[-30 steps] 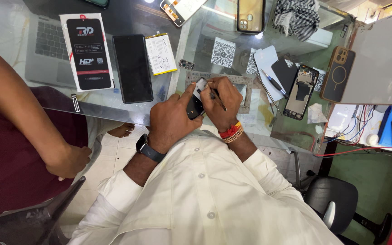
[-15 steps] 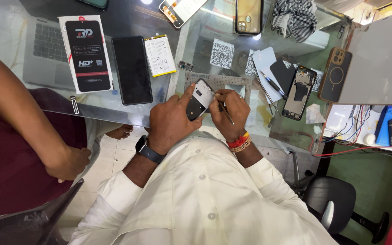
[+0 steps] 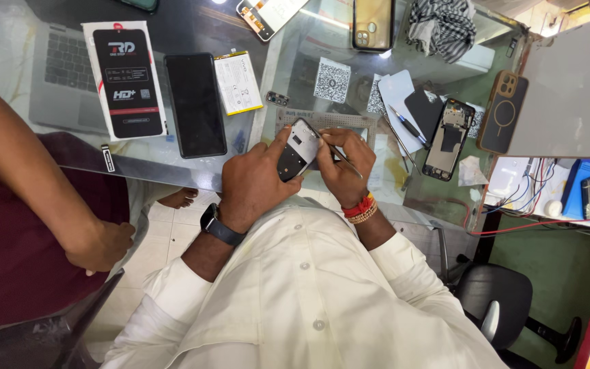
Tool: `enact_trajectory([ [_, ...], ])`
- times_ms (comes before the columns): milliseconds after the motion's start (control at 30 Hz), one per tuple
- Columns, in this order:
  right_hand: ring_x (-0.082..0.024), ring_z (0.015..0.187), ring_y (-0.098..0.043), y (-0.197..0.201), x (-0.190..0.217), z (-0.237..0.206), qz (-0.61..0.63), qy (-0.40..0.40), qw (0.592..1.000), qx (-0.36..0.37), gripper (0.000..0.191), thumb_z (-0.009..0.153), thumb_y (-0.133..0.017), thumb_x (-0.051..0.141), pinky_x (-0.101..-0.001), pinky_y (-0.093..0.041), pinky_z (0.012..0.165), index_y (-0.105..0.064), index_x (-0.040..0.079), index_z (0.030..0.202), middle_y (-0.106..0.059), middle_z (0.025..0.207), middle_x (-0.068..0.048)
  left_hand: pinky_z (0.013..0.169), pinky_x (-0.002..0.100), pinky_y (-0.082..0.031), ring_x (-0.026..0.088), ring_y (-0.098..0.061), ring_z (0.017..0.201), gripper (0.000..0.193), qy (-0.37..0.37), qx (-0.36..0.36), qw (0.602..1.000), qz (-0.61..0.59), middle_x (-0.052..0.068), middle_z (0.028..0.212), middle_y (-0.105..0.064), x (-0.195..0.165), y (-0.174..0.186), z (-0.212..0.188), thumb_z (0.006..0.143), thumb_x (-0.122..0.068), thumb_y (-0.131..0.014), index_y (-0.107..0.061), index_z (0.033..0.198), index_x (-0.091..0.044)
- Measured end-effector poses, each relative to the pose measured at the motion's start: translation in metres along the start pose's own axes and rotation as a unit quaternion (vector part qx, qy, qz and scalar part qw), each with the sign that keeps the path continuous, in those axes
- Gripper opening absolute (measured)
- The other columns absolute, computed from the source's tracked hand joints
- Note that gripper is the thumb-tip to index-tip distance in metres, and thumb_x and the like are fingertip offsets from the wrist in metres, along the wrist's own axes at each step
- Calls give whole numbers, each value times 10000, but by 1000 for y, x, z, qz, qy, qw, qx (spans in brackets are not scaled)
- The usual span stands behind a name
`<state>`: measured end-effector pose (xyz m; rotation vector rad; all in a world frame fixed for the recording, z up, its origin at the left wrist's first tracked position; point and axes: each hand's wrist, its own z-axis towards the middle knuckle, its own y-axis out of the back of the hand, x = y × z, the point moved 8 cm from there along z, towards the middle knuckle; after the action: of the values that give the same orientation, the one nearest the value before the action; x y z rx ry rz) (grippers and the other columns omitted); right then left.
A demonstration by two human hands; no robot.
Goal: The person uses a metal spudger to pry and separate the screen assembly from the phone chassis, then wipes the interior with a cloth. They handle a new screen module, peel its protective film, and compare it to the old assembly. The person continues to manipulate the phone and screen parts on the workbench.
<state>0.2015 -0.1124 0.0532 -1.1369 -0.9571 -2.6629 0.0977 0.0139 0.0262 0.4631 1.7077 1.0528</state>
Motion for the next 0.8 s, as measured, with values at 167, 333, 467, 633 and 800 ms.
enact_trajectory([
  [167,-192,805,-732,-19,-6,8,54,-51,995,62,87,903,-754,-19,-301,-552,724,-702,-10,972,-769,981,-128,530,420,-550,284,-689,627,939,-7,-8,1000,-13,102,785,-687,0,3,1,628,-421,-891,-555,1456,-135],
  [333,-118,849,-751,-33,-24,23,138,-161,970,118,89,967,-736,31,-256,-589,717,-716,-22,1034,-775,977,-91,534,419,-553,287,-696,643,938,-15,-17,1000,-10,108,807,-698,-1,4,1,630,-419,-898,-550,1450,-127],
  [467,-89,832,-750,-32,-30,42,200,-166,961,91,82,985,-730,43,-244,-607,727,-705,-31,1010,-758,971,-104,539,416,-555,282,-698,645,937,-19,-16,1000,-8,108,806,-697,-1,3,1,636,-419,-895,-547,1453,-120],
  [633,-64,760,-712,-31,-30,40,164,-191,965,68,69,982,-714,25,-215,-571,663,-681,-25,1016,-743,845,-50,526,421,-550,285,-691,627,941,-9,0,1000,-1,107,791,-687,1,1,2,634,-421,-890,-541,1457,-129],
  [800,-88,650,-563,-21,-26,33,71,-168,982,41,41,957,-715,-30,-238,-463,596,-677,-38,969,-669,761,-60,529,428,-545,291,-688,634,917,-13,-18,1000,-2,108,790,-682,-1,4,0,644,-415,-887,-552,1454,-143],
])
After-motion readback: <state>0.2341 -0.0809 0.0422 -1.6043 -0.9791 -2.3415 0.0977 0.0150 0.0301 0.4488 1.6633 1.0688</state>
